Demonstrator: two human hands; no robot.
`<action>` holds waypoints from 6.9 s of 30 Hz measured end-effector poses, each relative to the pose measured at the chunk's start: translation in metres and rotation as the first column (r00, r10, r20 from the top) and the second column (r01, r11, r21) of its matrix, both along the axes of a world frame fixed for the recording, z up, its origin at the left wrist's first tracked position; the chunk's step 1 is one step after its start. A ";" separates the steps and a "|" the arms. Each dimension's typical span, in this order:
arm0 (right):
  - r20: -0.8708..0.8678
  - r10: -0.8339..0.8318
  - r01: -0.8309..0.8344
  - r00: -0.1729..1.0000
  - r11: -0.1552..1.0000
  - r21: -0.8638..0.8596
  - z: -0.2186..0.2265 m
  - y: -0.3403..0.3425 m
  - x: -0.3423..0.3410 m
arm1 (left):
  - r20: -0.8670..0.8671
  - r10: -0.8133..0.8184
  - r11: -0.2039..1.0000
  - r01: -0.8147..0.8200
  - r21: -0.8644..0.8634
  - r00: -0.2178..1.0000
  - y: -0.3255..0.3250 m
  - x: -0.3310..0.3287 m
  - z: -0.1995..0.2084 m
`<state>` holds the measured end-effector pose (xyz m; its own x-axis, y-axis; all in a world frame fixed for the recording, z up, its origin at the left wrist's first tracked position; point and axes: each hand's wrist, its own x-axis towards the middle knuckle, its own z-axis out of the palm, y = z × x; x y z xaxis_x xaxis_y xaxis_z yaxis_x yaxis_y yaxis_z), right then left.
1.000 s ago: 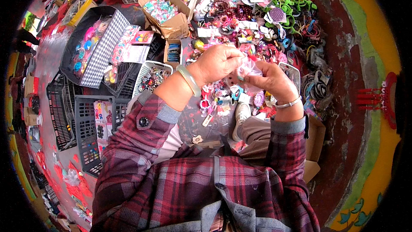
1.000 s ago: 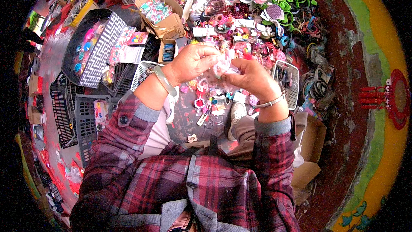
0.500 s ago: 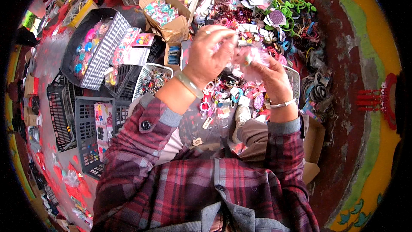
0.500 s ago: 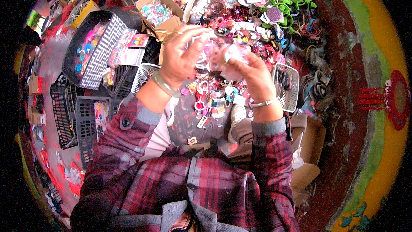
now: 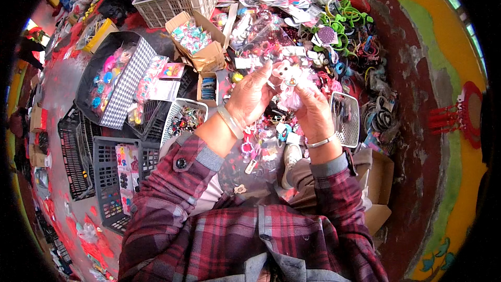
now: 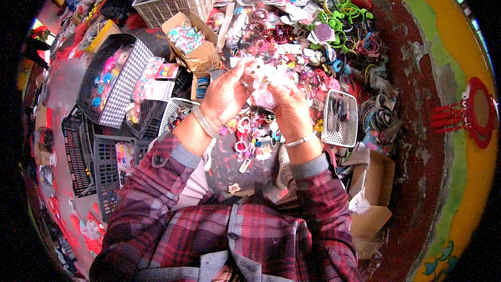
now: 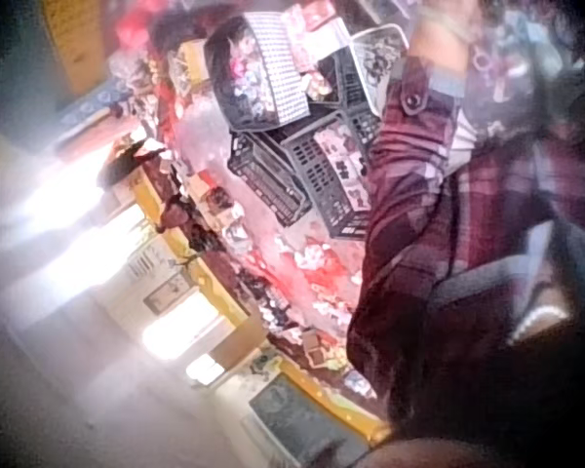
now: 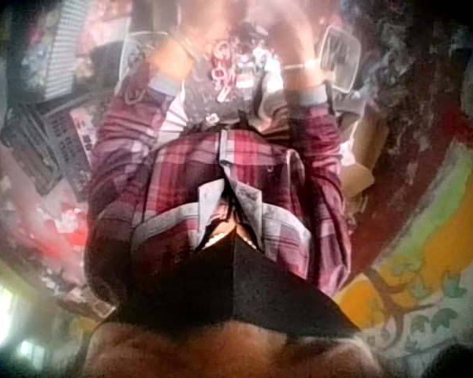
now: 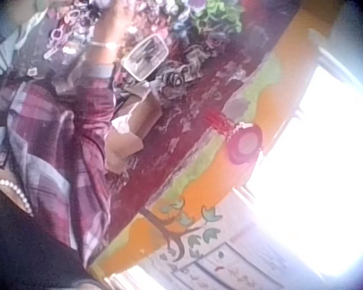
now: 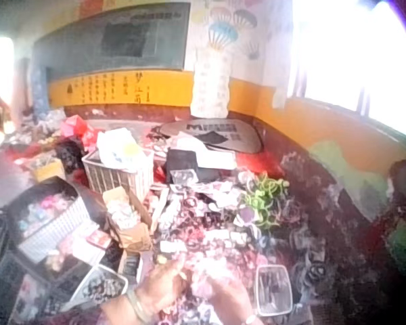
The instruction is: The person sits on the floor surrounded by baskets and piles of hair accessories. They pick up various items, including hair clips and a pink fluffy hair bow, and place them into a white plastic basket.
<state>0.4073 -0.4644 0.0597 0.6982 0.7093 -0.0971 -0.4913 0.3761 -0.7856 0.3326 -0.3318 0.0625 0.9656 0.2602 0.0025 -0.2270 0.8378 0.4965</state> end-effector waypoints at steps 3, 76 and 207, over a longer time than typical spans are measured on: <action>0.092 -0.057 0.056 0.994 0.998 0.014 -0.004 0.003 -0.003 | 0.041 -0.007 1.000 0.007 -0.001 0.999 -0.001 -0.002 -0.003; 0.141 0.018 0.004 0.990 0.988 -0.152 -0.010 -0.010 0.012 | -0.144 -0.012 0.985 0.037 0.169 0.990 -0.002 -0.006 -0.004; 0.862 0.498 0.406 0.094 0.771 -0.490 0.030 -0.037 0.024 | -0.261 -0.252 0.659 0.363 0.659 0.932 -0.008 -0.003 -0.040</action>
